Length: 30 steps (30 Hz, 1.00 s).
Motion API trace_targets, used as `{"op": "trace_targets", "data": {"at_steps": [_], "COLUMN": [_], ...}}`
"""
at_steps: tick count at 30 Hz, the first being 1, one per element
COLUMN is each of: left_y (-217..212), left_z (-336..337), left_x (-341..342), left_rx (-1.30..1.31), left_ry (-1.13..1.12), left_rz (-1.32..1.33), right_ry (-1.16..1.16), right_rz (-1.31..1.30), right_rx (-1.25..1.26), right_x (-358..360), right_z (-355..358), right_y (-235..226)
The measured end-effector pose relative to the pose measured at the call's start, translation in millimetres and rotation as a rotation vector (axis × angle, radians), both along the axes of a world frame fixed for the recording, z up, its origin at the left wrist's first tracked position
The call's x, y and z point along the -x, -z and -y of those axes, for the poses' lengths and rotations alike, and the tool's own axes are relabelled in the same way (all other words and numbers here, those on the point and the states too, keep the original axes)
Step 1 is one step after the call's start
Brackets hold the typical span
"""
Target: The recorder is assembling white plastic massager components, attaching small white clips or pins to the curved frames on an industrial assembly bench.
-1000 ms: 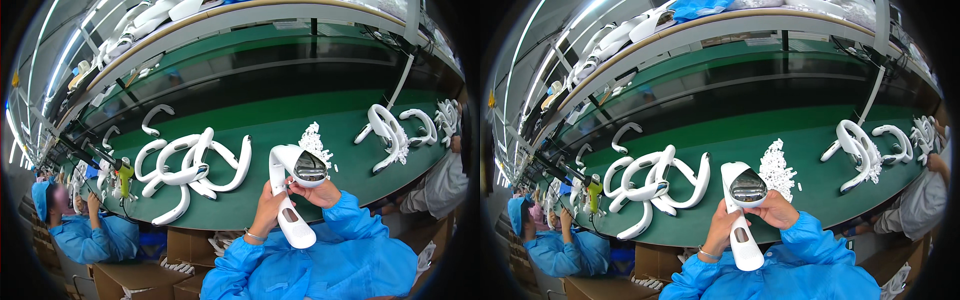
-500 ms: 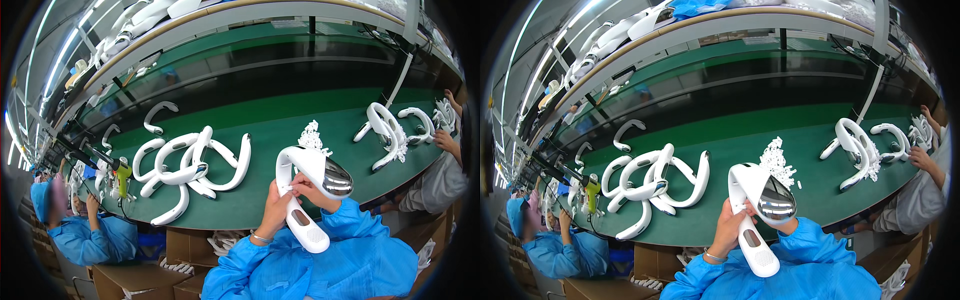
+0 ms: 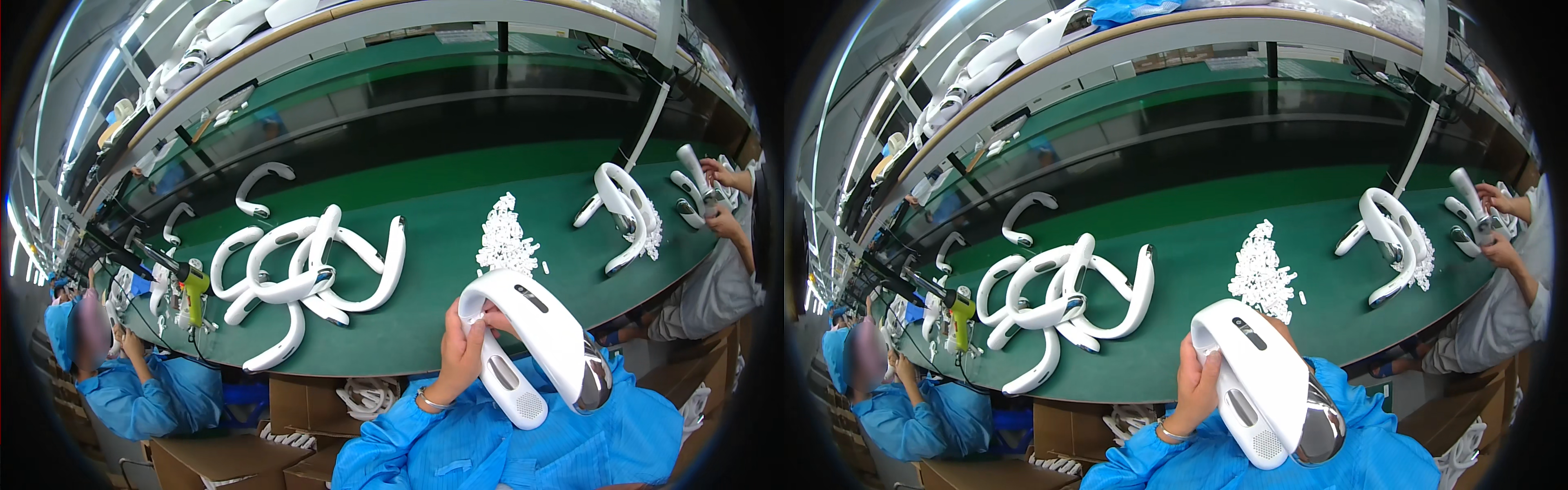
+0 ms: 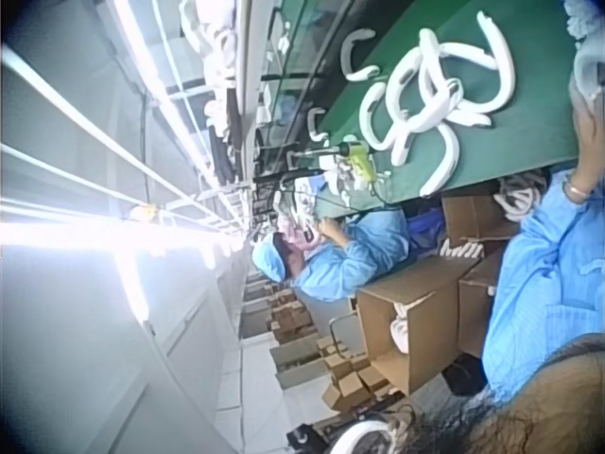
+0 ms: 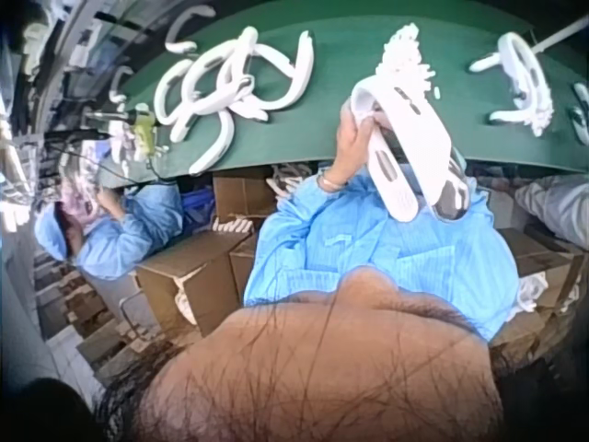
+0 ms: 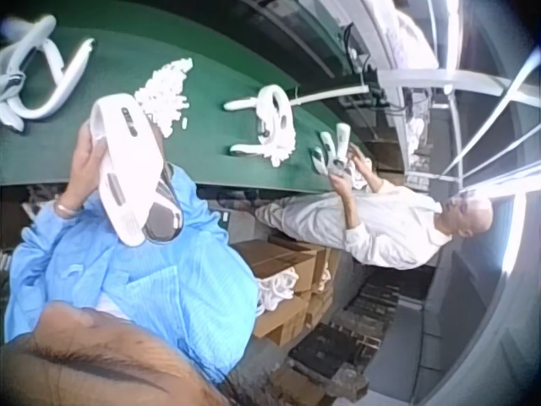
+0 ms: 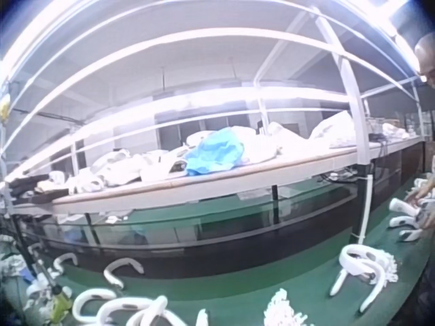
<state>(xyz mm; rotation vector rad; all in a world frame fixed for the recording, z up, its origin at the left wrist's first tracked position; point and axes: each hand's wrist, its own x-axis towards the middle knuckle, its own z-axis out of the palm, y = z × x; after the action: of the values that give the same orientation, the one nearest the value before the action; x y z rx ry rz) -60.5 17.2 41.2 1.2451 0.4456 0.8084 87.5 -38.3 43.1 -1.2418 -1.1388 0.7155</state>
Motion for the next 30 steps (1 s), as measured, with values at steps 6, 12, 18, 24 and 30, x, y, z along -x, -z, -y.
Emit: {"op": "trace_targets", "data": {"at_steps": [6, 12, 18, 24, 30], "left_y": [10.0, 13.9, 18.3, 13.4, 8.6], "left_z": [-2.8, -1.4, 3.2, 8.9, 13.1], "left_x": [2.3, 2.5, -3.2, -7.3, -15.0], "left_rx": [-0.155, -0.302, -0.301, -0.28, -0.219], "left_ry": [-0.059, -0.11, -0.149, -0.124, -0.117], "left_rz": [-0.042, -0.07, 0.019, 0.006, 0.037], "right_ry": [-0.026, -0.319, -0.218, -0.257, -0.23], "right_rz": [0.145, -0.212, -0.153, -0.212, -0.205], "right_rx": [-0.078, 0.041, 0.095, 0.112, 0.13], "right_x": [-3.7, -11.7, -10.7, -11.8, -10.8], "right_z": [-3.9, 6.8, 11.3, 16.2, 19.2], "right_y": [-7.6, 45.2, 36.6, 37.0, 34.0]}}
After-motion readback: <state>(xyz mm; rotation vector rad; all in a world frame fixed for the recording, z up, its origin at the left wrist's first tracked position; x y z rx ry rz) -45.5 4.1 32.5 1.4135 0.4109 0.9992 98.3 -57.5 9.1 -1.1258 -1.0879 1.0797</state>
